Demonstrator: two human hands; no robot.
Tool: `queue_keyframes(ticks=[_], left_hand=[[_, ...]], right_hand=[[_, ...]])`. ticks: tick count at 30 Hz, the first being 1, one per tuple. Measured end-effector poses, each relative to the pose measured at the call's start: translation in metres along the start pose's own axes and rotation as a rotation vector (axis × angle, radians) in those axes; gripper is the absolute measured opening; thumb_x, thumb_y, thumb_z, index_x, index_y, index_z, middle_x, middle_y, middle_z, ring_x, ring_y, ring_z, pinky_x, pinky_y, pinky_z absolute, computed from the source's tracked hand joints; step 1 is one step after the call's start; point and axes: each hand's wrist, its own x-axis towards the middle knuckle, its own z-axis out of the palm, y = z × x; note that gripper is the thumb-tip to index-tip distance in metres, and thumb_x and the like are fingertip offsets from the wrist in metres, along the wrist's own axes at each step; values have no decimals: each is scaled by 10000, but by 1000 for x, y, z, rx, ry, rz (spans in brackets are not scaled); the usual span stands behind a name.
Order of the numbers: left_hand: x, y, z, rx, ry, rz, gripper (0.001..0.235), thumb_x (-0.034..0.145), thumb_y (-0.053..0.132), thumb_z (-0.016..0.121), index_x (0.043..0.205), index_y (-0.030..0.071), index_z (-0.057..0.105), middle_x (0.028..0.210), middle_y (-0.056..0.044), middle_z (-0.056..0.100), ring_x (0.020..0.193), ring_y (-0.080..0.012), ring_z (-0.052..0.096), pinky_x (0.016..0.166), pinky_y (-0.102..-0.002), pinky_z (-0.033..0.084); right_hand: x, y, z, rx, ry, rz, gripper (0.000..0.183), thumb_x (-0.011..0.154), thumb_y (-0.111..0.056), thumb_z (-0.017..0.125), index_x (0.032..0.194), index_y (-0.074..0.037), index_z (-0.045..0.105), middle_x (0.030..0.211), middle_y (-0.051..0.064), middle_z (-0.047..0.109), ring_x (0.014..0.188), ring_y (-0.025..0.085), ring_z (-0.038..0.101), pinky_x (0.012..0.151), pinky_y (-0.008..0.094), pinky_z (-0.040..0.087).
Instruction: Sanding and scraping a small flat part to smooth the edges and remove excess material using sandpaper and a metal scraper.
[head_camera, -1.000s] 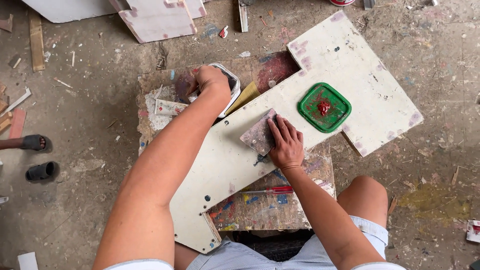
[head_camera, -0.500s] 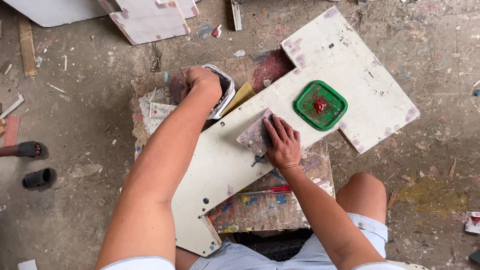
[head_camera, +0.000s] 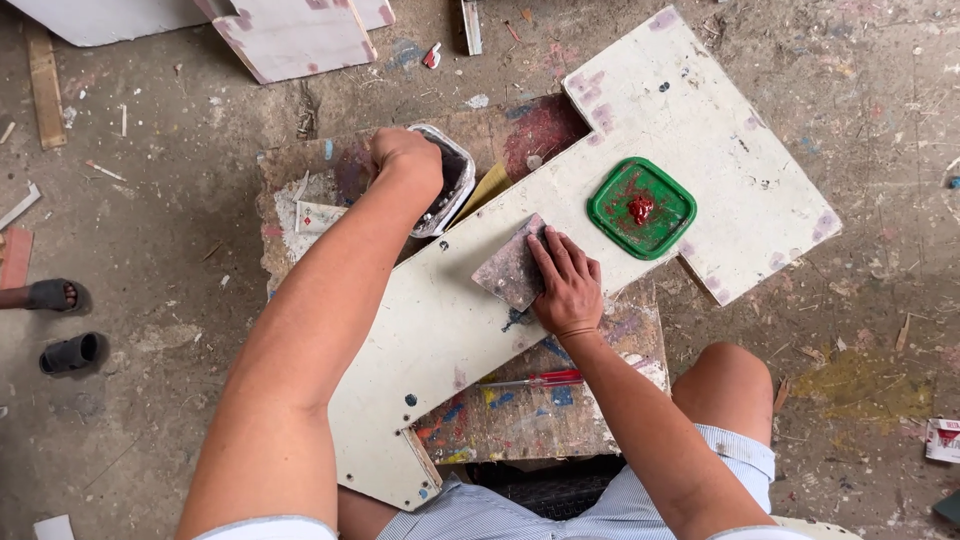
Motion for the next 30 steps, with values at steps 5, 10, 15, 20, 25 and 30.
queue_keyframes(ticks=[5, 10, 15, 20, 25, 30], left_hand=[[-9, -7, -2, 9, 69, 70, 465, 888, -84, 591, 1312, 89, 668, 1325, -210, 637, 1041, -494, 634, 312, -579, 535], [-4, -6, -1, -13, 78, 78, 432, 870, -77, 613, 1256, 96, 700, 1220, -225, 679, 1009, -490, 646, 324, -555, 560], [-15, -4, -8, -113, 81, 63, 437, 849, -88, 611, 1240, 83, 704, 1187, -259, 666, 995, -500, 624, 300, -584, 527], [-53, 3, -16, 134, 6, 73, 382, 957, 33, 575, 1319, 98, 680, 1220, -177, 694, 994, -405, 674, 441, -468, 646], [1, 11, 4, 40, 29, 73, 387, 904, -53, 591, 1263, 45, 695, 1211, -235, 670, 984, -476, 649, 349, -525, 578], [-8, -2, 4, 54, 45, 45, 429, 927, -48, 548, 1323, 60, 673, 1226, -197, 692, 988, -402, 669, 404, -469, 577]], right_hand=[[2, -3, -3, -13, 4, -1, 630, 853, -94, 463, 1434, -291, 606, 1439, 18, 609, 1302, 226, 581, 896, 360, 445], [1, -3, -3, -29, 4, -7, 624, 856, -95, 458, 1427, -295, 609, 1434, 13, 610, 1300, 222, 583, 896, 360, 445], [1, -4, -2, -38, 4, -4, 620, 851, -99, 457, 1417, -297, 613, 1433, 11, 611, 1303, 217, 581, 902, 360, 441], [0, -2, 0, -38, -6, 5, 674, 813, -86, 448, 1435, -300, 597, 1443, 5, 599, 1307, 213, 575, 907, 363, 438], [-1, -1, 1, -24, -9, 7, 656, 835, -100, 449, 1441, -305, 595, 1447, 3, 597, 1314, 213, 572, 904, 356, 438], [2, -3, -3, -22, -3, 3, 636, 845, -105, 460, 1436, -296, 601, 1448, 12, 601, 1314, 221, 576, 902, 365, 442]])
